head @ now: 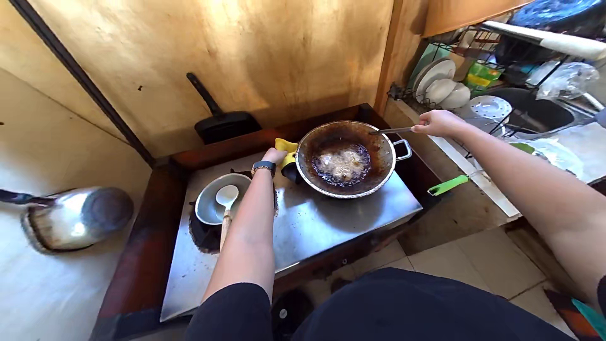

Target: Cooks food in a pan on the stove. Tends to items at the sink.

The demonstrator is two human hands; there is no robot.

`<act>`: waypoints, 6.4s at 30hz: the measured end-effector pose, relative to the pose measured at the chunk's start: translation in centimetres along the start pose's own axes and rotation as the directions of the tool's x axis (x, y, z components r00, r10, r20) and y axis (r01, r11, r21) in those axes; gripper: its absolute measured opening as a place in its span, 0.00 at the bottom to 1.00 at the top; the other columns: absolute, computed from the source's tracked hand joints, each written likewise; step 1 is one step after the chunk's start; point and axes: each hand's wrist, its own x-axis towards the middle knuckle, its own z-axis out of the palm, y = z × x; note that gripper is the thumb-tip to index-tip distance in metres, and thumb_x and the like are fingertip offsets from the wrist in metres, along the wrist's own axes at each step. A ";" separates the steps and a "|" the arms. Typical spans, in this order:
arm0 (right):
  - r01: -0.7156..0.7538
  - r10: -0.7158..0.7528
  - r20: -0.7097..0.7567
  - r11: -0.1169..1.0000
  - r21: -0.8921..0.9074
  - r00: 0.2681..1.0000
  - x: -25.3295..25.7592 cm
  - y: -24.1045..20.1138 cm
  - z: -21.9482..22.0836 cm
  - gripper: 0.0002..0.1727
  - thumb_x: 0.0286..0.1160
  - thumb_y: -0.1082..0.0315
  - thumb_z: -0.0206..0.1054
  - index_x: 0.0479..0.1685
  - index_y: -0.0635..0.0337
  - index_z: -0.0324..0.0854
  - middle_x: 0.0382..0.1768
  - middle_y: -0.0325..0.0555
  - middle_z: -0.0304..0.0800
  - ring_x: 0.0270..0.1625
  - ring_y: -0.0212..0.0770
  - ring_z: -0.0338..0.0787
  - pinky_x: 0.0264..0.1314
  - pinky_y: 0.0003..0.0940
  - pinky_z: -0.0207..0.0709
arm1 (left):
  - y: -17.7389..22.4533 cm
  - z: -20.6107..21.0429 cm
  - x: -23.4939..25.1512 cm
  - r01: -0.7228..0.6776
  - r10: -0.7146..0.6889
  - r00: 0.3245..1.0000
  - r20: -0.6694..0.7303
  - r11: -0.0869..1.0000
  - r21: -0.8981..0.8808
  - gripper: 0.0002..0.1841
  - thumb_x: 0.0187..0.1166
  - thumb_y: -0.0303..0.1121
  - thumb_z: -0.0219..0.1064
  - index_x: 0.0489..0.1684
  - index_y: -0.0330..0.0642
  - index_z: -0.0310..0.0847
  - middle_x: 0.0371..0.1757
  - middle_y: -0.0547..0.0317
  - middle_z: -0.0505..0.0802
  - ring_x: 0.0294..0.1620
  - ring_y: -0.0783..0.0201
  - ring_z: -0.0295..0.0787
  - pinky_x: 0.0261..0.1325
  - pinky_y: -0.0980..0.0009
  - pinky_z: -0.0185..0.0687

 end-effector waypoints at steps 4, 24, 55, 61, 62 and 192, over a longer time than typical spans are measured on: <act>0.036 -0.036 0.007 0.999 0.000 0.999 1.1 0.0 0.1 0.23 0.86 0.52 0.65 0.46 0.68 0.86 0.44 0.68 0.88 0.52 0.68 0.87 0.56 0.71 0.73 | -0.6 0.2 -0.9 0.030 -0.031 0.999 -0.018 0.998 -0.049 0.28 0.90 0.45 0.58 0.67 0.21 0.75 0.68 0.24 0.83 0.73 0.35 0.79 0.76 0.37 0.69; 0.170 -0.228 -0.132 0.922 -0.348 0.965 -6.1 -3.7 -2.4 0.24 0.87 0.50 0.64 0.61 0.66 0.79 0.41 0.70 0.89 0.51 0.73 0.89 0.49 0.70 0.77 | -1.2 2.2 -4.6 0.120 -0.129 0.990 -0.049 0.980 -0.157 0.29 0.90 0.46 0.57 0.68 0.20 0.75 0.67 0.23 0.83 0.72 0.35 0.80 0.75 0.39 0.71; 0.444 -0.403 0.194 0.755 -0.483 0.895 -13.0 -11.4 7.8 0.16 0.89 0.65 0.57 0.64 0.68 0.78 0.46 0.67 0.89 0.46 0.68 0.92 0.46 0.60 0.81 | -3.1 1.7 -5.7 0.082 -0.085 0.996 0.003 0.938 -0.338 0.32 0.89 0.48 0.60 0.76 0.24 0.70 0.73 0.28 0.81 0.75 0.40 0.78 0.78 0.45 0.71; 0.360 -0.325 0.156 0.821 -0.443 0.933 -12.9 -10.1 7.9 0.21 0.91 0.58 0.58 0.65 0.69 0.76 0.46 0.68 0.89 0.51 0.68 0.91 0.50 0.62 0.80 | -2.9 2.2 -5.3 0.064 -0.074 0.997 -0.015 0.933 -0.354 0.30 0.88 0.45 0.62 0.74 0.23 0.70 0.69 0.27 0.82 0.71 0.39 0.80 0.74 0.44 0.73; 0.355 -0.328 0.138 0.828 -0.434 0.934 -13.0 -9.9 7.9 0.21 0.90 0.58 0.59 0.64 0.69 0.77 0.45 0.68 0.89 0.51 0.68 0.92 0.50 0.62 0.80 | -3.0 2.2 -5.2 0.063 -0.073 0.997 -0.016 0.936 -0.347 0.30 0.88 0.45 0.62 0.73 0.22 0.71 0.69 0.27 0.82 0.71 0.39 0.80 0.74 0.44 0.73; 0.253 -0.234 0.099 0.884 -0.392 0.967 -13.6 -18.4 11.7 0.16 0.90 0.67 0.55 0.65 0.70 0.71 0.45 0.65 0.89 0.52 0.66 0.93 0.50 0.59 0.83 | -4.2 3.2 -5.5 0.008 0.002 1.000 0.022 0.894 -0.448 0.28 0.90 0.44 0.58 0.76 0.26 0.70 0.70 0.31 0.82 0.71 0.43 0.81 0.75 0.48 0.74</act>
